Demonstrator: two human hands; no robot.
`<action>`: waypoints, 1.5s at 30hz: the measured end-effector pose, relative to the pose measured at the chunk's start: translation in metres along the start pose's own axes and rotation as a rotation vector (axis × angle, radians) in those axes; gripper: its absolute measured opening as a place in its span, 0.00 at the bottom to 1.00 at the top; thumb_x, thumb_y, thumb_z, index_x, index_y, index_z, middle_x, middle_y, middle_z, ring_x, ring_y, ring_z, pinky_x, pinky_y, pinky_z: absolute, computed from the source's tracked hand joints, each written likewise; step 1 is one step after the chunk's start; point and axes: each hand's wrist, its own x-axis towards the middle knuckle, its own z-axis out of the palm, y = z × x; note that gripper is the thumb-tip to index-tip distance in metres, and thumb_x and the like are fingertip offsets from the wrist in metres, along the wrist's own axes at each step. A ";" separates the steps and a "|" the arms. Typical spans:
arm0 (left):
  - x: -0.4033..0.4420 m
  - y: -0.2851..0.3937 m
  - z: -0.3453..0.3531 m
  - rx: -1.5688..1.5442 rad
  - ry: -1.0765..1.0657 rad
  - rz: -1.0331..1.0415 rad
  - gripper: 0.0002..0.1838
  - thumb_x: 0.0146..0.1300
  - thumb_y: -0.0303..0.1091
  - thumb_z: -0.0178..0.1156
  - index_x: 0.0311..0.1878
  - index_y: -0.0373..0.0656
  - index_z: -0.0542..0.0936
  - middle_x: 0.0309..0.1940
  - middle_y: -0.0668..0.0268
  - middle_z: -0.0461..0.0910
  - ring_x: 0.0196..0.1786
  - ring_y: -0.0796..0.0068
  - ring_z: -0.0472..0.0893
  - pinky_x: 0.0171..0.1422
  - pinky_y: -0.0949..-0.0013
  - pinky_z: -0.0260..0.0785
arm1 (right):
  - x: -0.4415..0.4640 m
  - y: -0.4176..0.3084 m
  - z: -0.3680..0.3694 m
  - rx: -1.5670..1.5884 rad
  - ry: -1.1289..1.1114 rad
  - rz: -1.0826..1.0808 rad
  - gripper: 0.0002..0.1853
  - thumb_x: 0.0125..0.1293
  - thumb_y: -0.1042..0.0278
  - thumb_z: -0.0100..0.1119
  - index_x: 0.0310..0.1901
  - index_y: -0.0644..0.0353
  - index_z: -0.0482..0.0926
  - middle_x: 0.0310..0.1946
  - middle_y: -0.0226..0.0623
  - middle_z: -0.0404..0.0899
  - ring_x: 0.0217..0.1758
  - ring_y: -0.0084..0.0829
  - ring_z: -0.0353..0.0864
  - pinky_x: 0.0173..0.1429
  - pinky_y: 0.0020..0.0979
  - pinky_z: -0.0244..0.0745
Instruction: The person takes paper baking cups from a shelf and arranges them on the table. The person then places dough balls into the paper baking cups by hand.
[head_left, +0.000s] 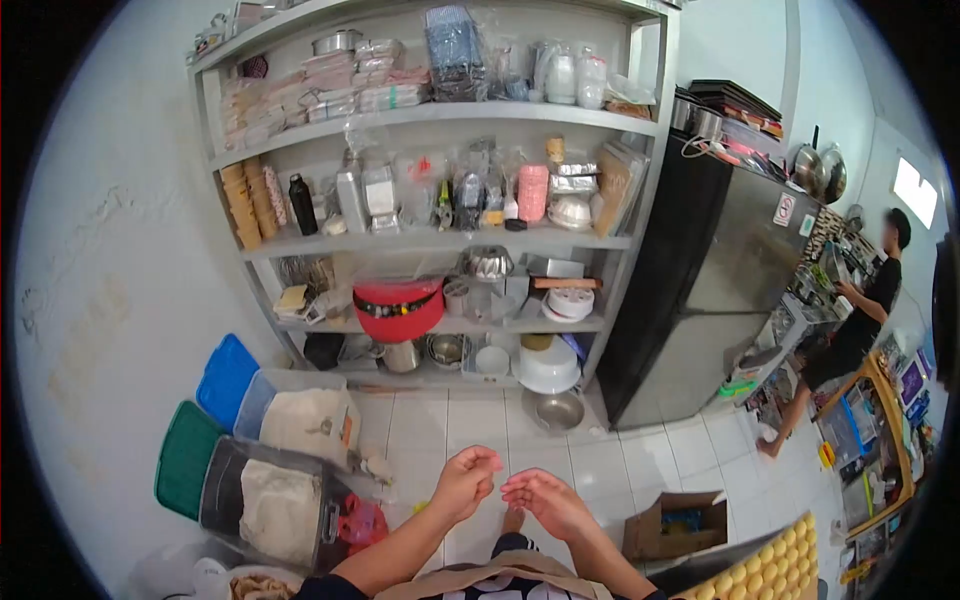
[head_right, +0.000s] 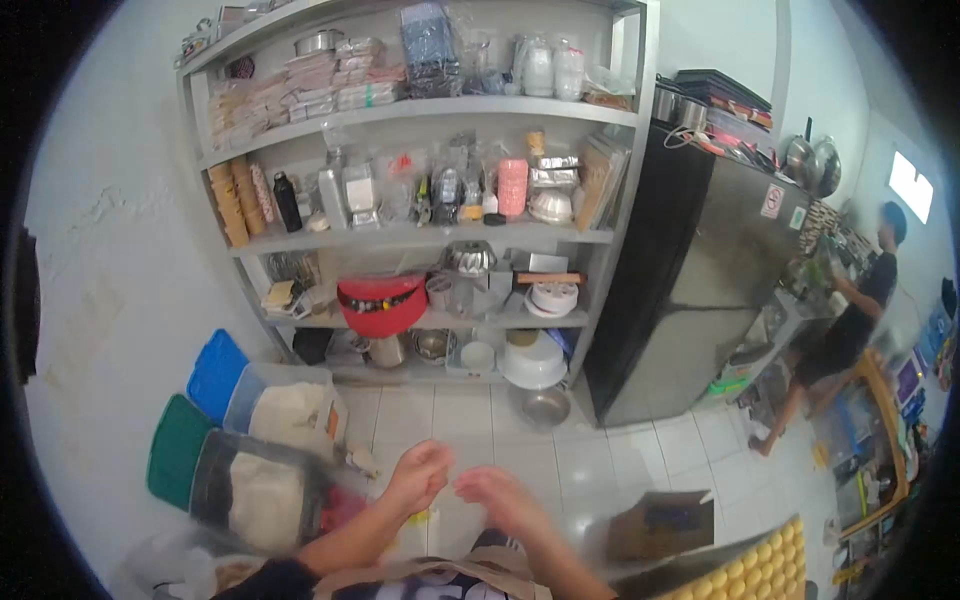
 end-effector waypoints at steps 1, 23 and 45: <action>0.022 0.005 -0.006 -0.075 0.018 0.013 0.12 0.72 0.42 0.51 0.37 0.43 0.73 0.26 0.69 0.74 0.19 0.79 0.66 0.21 0.75 0.58 | 0.024 -0.003 -0.011 -0.019 0.003 0.014 0.18 0.72 0.58 0.50 0.52 0.66 0.73 0.49 0.45 0.79 0.52 0.35 0.77 0.59 0.36 0.69; 0.362 0.128 -0.220 1.388 0.010 0.239 0.44 0.48 0.56 0.72 0.64 0.44 0.66 0.69 0.49 0.52 0.71 0.45 0.53 0.71 0.49 0.53 | 0.605 -0.342 -0.218 -1.835 0.485 -0.484 0.34 0.50 0.54 0.72 0.58 0.56 0.72 0.62 0.56 0.64 0.65 0.54 0.65 0.66 0.46 0.64; 0.517 0.195 -0.262 1.246 -0.184 0.450 0.29 0.51 0.43 0.72 0.55 0.41 0.75 0.60 0.55 0.70 0.64 0.54 0.68 0.68 0.56 0.59 | 0.635 -0.397 -0.211 -1.707 1.017 -0.531 0.44 0.34 0.61 0.76 0.58 0.55 0.65 0.57 0.51 0.65 0.58 0.53 0.69 0.59 0.46 0.71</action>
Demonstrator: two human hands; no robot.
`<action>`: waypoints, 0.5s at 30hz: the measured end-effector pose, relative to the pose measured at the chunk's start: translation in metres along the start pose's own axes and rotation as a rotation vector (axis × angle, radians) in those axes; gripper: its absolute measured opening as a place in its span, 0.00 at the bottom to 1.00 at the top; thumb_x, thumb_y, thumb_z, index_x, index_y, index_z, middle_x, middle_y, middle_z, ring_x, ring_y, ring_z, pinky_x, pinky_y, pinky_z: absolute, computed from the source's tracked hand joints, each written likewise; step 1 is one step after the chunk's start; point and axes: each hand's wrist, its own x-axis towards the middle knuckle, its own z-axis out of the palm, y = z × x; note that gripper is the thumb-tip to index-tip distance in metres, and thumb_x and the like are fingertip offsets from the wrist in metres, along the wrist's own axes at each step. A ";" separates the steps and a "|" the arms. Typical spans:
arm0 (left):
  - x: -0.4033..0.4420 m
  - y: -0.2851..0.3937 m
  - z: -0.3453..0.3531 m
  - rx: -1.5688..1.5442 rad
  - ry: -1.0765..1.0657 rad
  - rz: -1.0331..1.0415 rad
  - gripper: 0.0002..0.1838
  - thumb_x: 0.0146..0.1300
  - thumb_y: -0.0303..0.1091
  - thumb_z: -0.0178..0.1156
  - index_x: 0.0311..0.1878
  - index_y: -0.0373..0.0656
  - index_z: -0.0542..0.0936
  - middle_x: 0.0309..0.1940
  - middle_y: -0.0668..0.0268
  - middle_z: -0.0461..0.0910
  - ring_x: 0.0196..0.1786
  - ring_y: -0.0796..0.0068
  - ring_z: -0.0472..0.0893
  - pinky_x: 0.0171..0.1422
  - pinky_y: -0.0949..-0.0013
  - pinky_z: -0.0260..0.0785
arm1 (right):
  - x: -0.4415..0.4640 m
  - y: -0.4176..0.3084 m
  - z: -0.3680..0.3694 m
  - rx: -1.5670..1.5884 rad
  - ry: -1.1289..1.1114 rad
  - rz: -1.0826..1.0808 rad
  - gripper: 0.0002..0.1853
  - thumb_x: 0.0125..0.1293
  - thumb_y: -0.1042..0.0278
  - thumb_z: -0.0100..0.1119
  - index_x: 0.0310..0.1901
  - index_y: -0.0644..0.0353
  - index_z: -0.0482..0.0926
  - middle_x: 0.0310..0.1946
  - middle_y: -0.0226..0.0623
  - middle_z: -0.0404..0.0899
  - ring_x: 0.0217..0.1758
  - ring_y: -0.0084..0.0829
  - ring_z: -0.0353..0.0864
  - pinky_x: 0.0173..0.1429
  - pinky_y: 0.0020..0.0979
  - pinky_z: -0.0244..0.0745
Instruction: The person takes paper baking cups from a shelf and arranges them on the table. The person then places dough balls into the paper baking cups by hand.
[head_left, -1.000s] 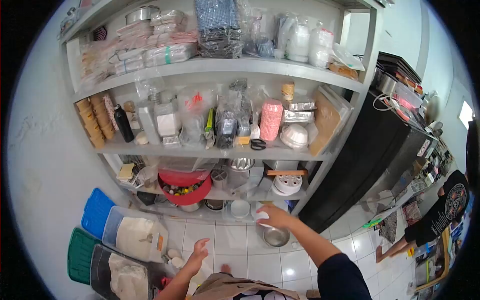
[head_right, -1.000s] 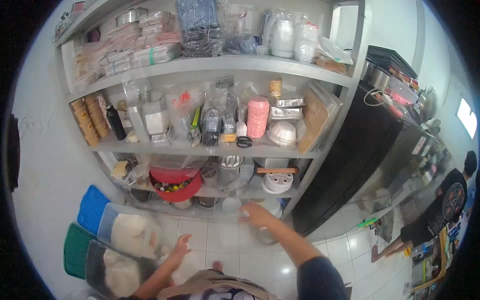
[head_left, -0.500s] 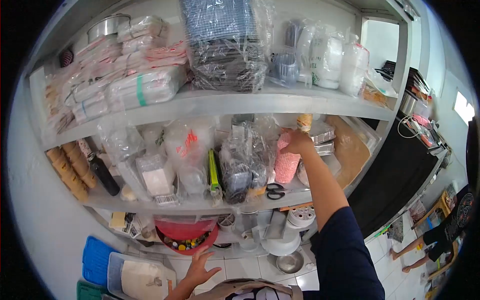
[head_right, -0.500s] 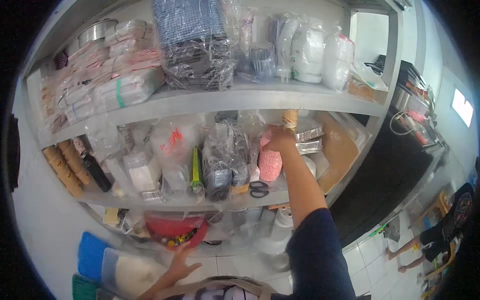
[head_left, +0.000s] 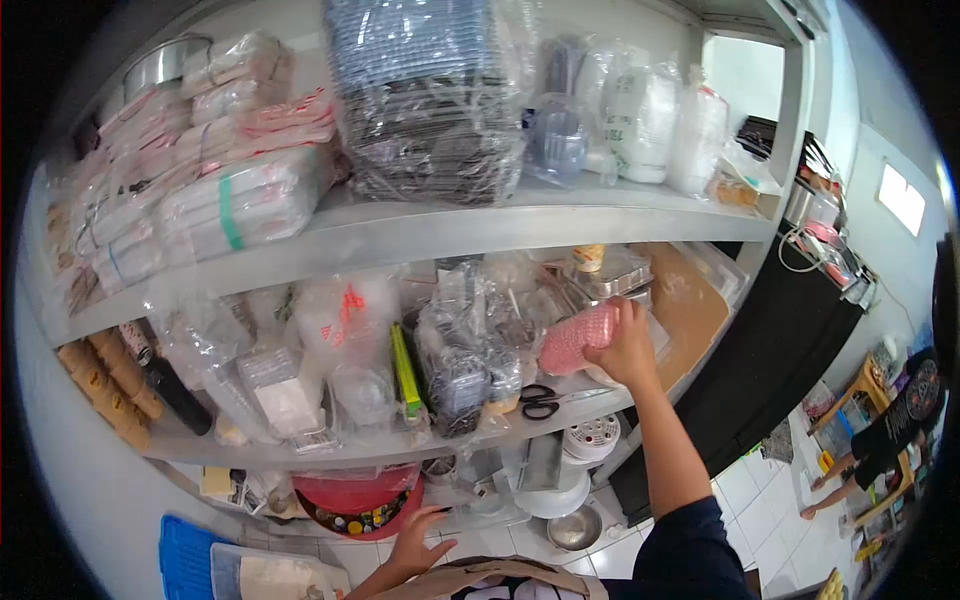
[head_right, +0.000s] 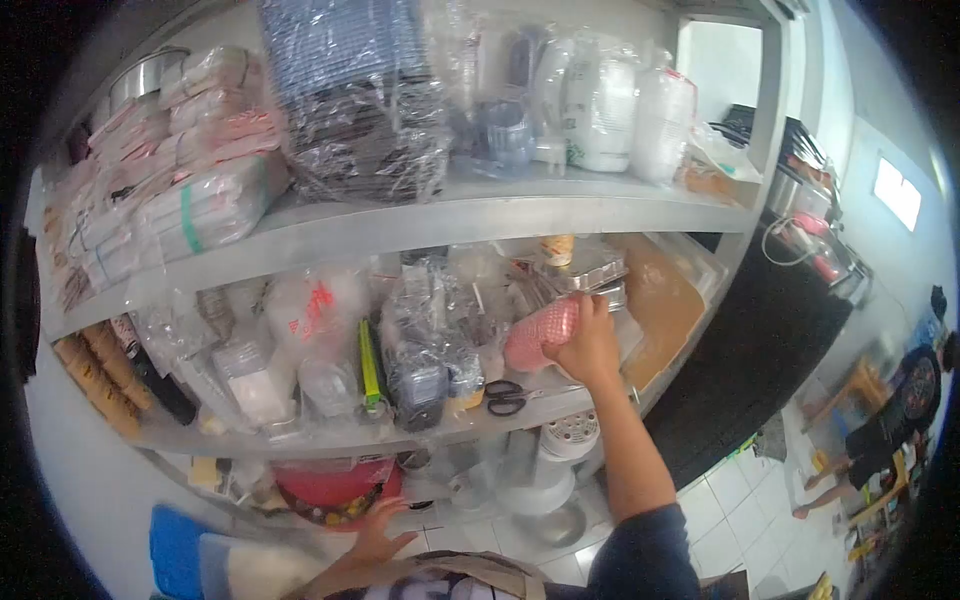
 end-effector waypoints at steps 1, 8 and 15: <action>0.020 0.012 0.003 -0.034 -0.029 0.064 0.29 0.52 0.43 0.71 0.56 0.41 0.74 0.60 0.55 0.70 0.64 0.54 0.68 0.68 0.56 0.59 | -0.011 0.007 -0.003 0.084 0.101 -0.005 0.43 0.34 0.62 0.76 0.57 0.56 0.65 0.56 0.51 0.65 0.57 0.53 0.69 0.59 0.46 0.70; 0.175 0.099 0.048 -0.525 -0.105 0.323 0.36 0.59 0.39 0.66 0.67 0.40 0.62 0.69 0.54 0.59 0.70 0.57 0.63 0.69 0.58 0.60 | -0.094 0.085 0.024 0.795 0.455 0.337 0.44 0.42 0.70 0.70 0.62 0.62 0.57 0.55 0.45 0.65 0.61 0.41 0.67 0.65 0.41 0.65; 0.280 0.122 0.071 -0.396 0.084 0.369 0.27 0.69 0.42 0.54 0.65 0.36 0.66 0.67 0.53 0.64 0.68 0.58 0.65 0.69 0.64 0.59 | -0.175 0.134 0.072 1.708 0.455 0.544 0.33 0.58 0.62 0.61 0.65 0.60 0.61 0.61 0.42 0.69 0.65 0.41 0.67 0.67 0.44 0.66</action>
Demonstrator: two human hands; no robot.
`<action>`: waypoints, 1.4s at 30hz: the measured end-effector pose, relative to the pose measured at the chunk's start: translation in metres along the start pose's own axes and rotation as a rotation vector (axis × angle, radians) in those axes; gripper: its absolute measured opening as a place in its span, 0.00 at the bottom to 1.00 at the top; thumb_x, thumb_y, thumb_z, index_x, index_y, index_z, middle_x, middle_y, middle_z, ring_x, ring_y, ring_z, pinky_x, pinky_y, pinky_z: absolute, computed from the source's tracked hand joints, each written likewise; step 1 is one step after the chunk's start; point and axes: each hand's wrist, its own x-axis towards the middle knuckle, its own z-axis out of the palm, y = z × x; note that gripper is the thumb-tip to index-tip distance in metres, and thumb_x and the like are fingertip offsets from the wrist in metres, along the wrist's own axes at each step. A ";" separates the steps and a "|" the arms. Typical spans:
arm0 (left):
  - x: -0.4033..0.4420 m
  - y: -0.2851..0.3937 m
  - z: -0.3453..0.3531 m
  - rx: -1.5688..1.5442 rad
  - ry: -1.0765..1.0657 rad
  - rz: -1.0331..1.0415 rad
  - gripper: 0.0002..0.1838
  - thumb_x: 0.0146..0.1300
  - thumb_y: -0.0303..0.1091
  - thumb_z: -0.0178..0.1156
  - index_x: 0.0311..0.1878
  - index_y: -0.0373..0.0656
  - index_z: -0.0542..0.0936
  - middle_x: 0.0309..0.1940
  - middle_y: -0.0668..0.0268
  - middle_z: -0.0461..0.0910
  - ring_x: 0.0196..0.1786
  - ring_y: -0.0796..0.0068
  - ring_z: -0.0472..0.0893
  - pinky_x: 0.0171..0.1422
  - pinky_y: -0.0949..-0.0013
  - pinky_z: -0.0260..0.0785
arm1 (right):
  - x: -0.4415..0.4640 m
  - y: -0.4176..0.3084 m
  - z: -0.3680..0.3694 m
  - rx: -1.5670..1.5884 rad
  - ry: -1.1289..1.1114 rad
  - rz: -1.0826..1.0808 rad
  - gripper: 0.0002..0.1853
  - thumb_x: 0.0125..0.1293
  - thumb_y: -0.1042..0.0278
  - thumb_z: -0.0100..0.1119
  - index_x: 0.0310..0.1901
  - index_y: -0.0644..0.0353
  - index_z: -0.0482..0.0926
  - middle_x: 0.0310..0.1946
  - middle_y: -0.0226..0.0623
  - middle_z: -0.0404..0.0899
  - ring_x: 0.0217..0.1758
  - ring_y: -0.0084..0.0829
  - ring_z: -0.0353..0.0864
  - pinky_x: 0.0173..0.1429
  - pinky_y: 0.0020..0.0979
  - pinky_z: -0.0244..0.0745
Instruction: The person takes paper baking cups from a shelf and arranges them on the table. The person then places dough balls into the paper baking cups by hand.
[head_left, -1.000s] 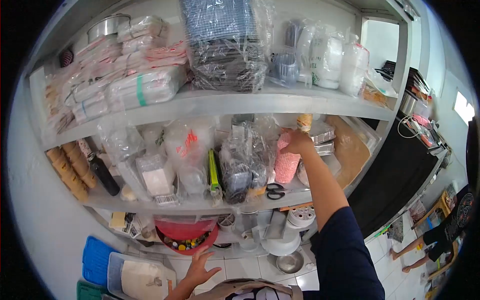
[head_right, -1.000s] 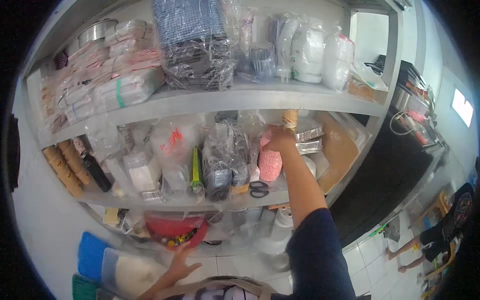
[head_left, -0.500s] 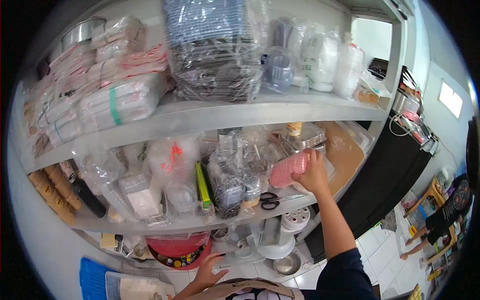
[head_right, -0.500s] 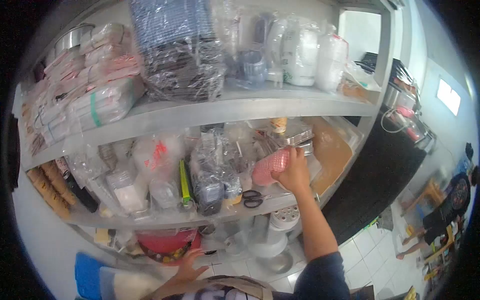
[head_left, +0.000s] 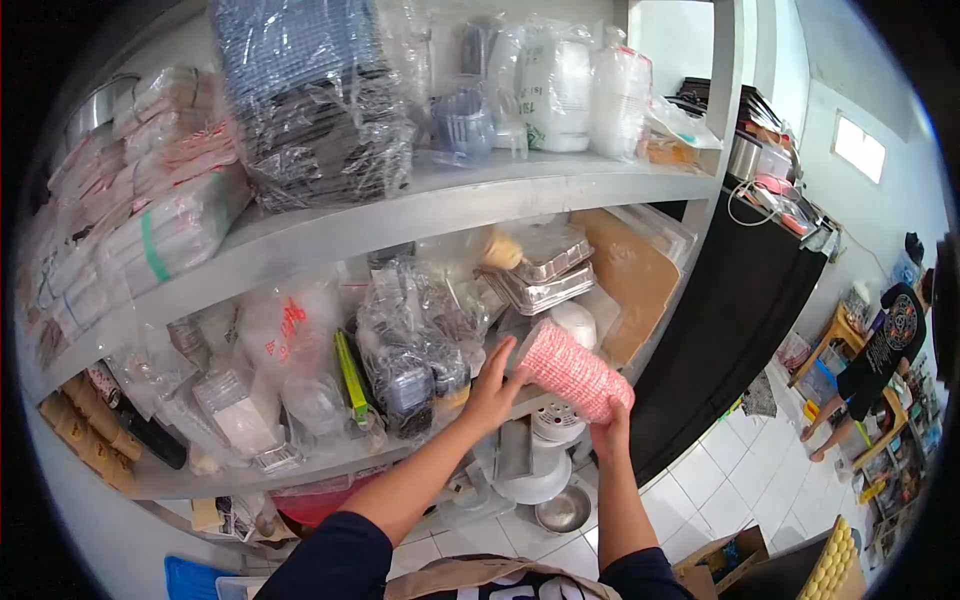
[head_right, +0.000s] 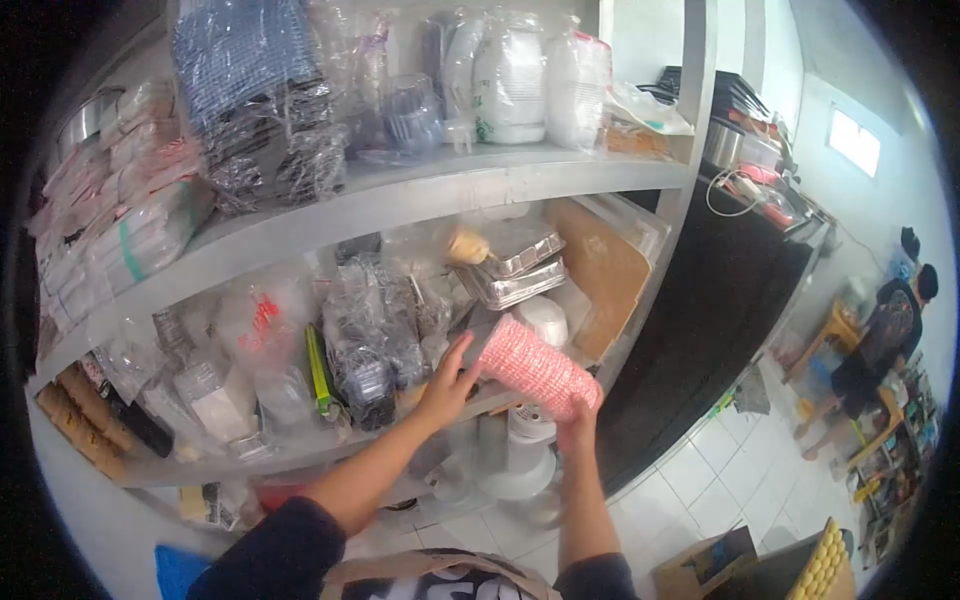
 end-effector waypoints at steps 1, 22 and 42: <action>0.008 -0.013 0.001 -0.097 -0.081 -0.057 0.24 0.70 0.41 0.52 0.62 0.35 0.69 0.64 0.54 0.67 0.67 0.60 0.67 0.69 0.65 0.60 | -0.002 0.007 -0.008 0.022 -0.008 0.031 0.33 0.59 0.61 0.60 0.65 0.60 0.61 0.61 0.42 0.69 0.65 0.41 0.68 0.67 0.44 0.66; 0.004 0.070 -0.002 0.281 -0.171 0.144 0.35 0.40 0.31 0.74 0.56 0.44 0.72 0.52 0.57 0.70 0.57 0.52 0.71 0.63 0.57 0.64 | -0.048 0.001 -0.018 0.350 -0.233 0.414 0.40 0.56 0.50 0.63 0.67 0.58 0.61 0.65 0.40 0.66 0.67 0.43 0.67 0.69 0.49 0.63; -0.034 0.142 -0.008 0.364 -0.138 0.341 0.33 0.34 0.49 0.77 0.46 0.48 0.75 0.47 0.62 0.70 0.51 0.59 0.70 0.59 0.55 0.58 | -0.098 -0.018 0.009 0.281 -0.212 0.332 0.44 0.48 0.44 0.68 0.63 0.61 0.66 0.59 0.43 0.72 0.63 0.40 0.71 0.67 0.45 0.68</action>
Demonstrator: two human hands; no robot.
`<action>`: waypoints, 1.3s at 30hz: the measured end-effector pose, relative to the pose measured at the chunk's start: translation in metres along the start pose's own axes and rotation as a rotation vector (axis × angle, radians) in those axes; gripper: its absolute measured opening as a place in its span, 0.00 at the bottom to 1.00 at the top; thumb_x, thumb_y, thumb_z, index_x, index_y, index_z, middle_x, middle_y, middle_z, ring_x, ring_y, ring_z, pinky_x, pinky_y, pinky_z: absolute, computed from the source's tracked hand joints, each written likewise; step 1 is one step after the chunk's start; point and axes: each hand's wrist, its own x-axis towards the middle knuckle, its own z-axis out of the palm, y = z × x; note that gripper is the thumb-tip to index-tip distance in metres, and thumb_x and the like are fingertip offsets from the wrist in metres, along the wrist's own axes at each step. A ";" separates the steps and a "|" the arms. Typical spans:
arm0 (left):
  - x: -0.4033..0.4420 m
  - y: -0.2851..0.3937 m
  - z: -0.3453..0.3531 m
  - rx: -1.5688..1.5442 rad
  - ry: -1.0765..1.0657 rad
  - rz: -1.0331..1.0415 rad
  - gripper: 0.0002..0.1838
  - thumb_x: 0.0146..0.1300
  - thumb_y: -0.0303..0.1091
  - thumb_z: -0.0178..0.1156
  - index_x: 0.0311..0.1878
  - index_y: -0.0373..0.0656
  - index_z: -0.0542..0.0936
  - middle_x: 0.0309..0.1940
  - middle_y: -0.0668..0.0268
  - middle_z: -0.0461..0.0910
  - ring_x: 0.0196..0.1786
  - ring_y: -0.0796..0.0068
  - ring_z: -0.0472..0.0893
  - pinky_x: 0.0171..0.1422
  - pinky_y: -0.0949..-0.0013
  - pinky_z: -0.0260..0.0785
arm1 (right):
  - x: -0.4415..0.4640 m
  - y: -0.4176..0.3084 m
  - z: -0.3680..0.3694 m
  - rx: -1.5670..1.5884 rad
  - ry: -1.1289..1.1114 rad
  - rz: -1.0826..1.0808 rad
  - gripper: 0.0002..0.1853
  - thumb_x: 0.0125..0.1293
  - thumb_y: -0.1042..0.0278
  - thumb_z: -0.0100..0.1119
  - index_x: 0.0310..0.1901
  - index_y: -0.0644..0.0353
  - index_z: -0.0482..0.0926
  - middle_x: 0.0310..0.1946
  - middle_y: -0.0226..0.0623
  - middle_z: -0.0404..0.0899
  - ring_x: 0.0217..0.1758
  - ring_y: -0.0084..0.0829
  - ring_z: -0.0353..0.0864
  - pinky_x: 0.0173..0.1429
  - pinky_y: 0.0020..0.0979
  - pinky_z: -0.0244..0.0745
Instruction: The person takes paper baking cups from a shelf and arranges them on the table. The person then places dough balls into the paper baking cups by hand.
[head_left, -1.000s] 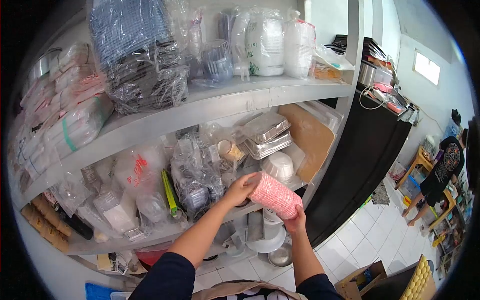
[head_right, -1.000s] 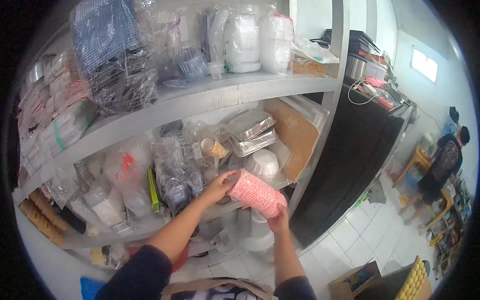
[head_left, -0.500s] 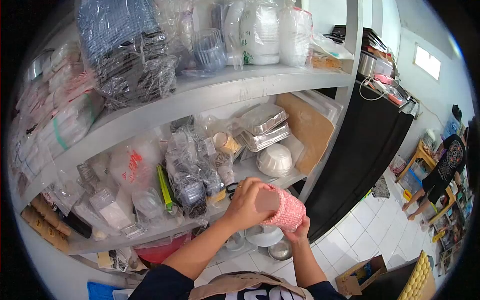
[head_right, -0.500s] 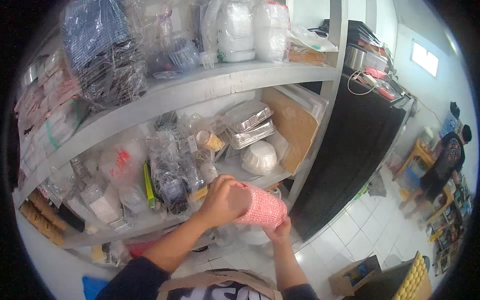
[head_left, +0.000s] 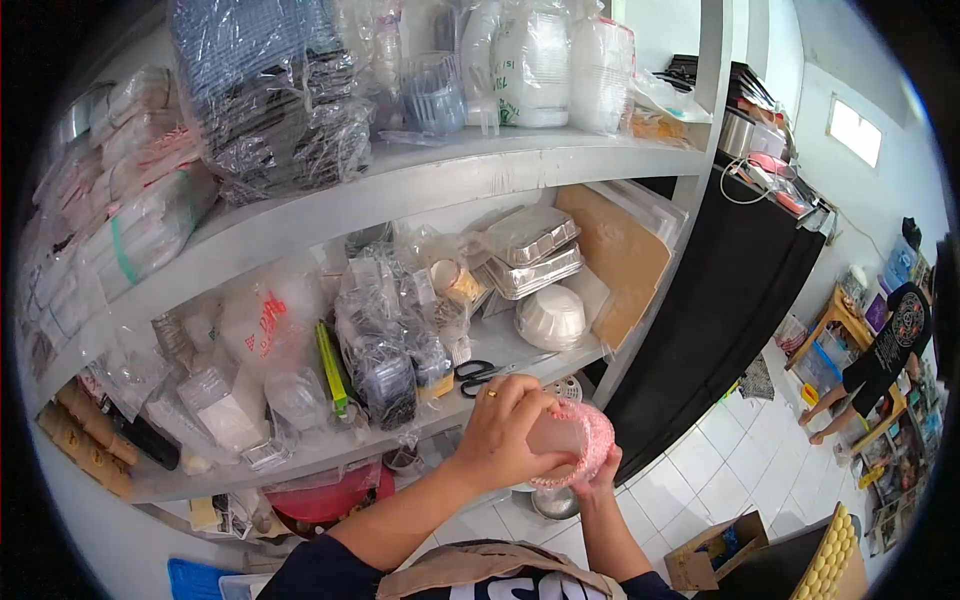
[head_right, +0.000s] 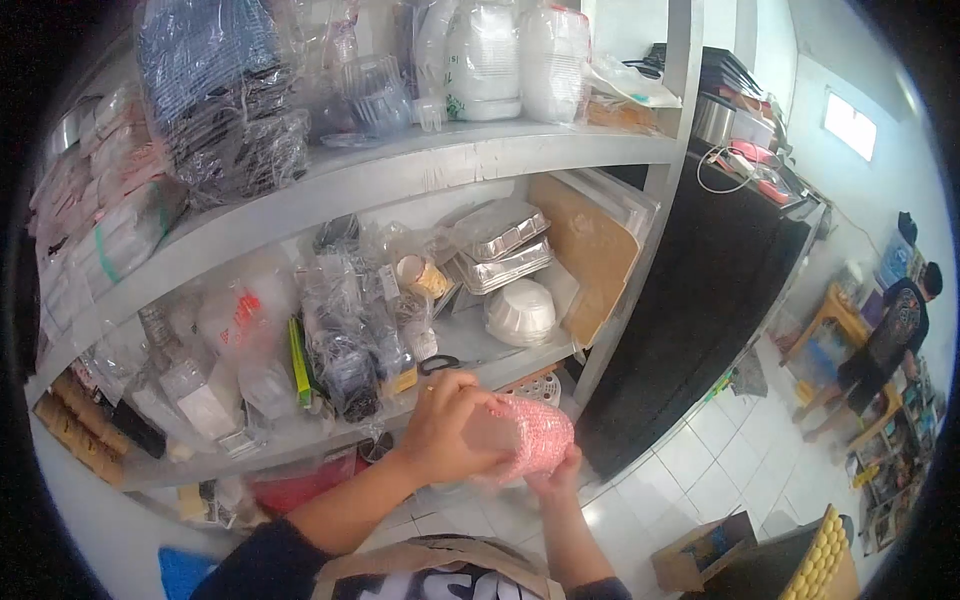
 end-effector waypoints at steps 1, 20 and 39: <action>-0.001 0.001 0.001 0.012 -0.001 0.002 0.33 0.34 0.49 0.77 0.45 0.48 0.76 0.47 0.63 0.70 0.51 0.60 0.70 0.58 0.56 0.58 | -0.002 0.002 0.000 -0.002 0.003 -0.003 0.44 0.48 0.44 0.68 0.63 0.61 0.66 0.59 0.43 0.71 0.63 0.40 0.71 0.66 0.45 0.68; -0.001 0.012 0.039 -0.132 0.090 0.064 0.06 0.51 0.27 0.62 0.33 0.44 0.78 0.33 0.63 0.75 0.39 0.59 0.75 0.45 0.57 0.65 | -0.075 0.017 0.025 0.107 0.082 0.071 0.45 0.49 0.36 0.62 0.67 0.51 0.63 0.63 0.42 0.67 0.61 0.47 0.71 0.52 0.49 0.74; -0.041 0.040 0.014 -0.094 -0.489 0.264 0.07 0.47 0.33 0.66 0.32 0.51 0.82 0.43 0.69 0.78 0.53 0.64 0.76 0.58 0.50 0.58 | -0.093 0.022 0.008 0.237 0.018 0.132 0.39 0.62 0.45 0.53 0.70 0.56 0.55 0.68 0.42 0.61 0.67 0.43 0.67 0.71 0.47 0.60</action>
